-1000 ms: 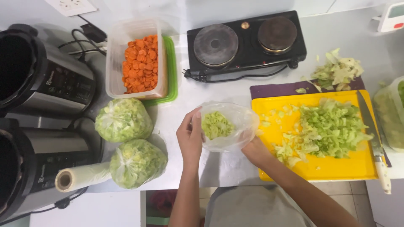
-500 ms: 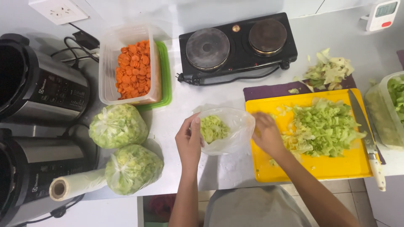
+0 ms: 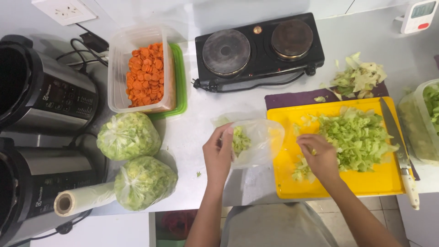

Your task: Chopping lettuce on a cutting board and placing the pieces into plastic bags.

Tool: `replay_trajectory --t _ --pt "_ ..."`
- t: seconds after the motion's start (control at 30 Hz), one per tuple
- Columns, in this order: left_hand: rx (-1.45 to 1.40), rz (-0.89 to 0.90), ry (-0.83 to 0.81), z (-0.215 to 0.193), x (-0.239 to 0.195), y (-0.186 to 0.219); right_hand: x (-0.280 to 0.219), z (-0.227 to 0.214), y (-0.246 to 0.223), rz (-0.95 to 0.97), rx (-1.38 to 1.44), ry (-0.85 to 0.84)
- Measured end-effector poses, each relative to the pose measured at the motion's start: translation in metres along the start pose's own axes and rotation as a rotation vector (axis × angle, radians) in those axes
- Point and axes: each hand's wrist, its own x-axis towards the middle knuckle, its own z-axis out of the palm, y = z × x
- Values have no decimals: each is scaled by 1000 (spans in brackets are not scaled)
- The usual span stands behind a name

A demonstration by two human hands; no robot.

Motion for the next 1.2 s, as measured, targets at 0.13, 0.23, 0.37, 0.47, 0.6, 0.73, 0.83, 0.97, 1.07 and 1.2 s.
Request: replay_trajectory --t 0.13,0.23,0.37,0.47,0.6,0.73,0.83,0.97,1.07,1.2 --pt "31 -36 -14 7 -3 3 38 -3 -66 111 492 160" --pt "31 -37 -12 11 -1 -3 58 8 -108 -11 570 41" --pt "91 7 39 2 2 -14 51 -10 -119 -171 352 0" --pt "80 -6 29 -1 4 -11 7 -35 -52 -46 163 155" --pt "74 9 24 6 2 -8 -12 -69 28 123 -266 172" --pt "80 -28 -1 13 1 -13 -15 -61 75 315 -568 88" --pt "108 -54 9 17 4 -17 -16 -44 88 400 -601 57" --pt "107 -12 19 23 3 -19 -30 -27 108 367 -612 162" --pt "96 -44 43 24 1 -16 -34 -19 116 317 -530 195" --pt "92 -28 49 27 -5 -13 -33 -26 112 259 -489 216"
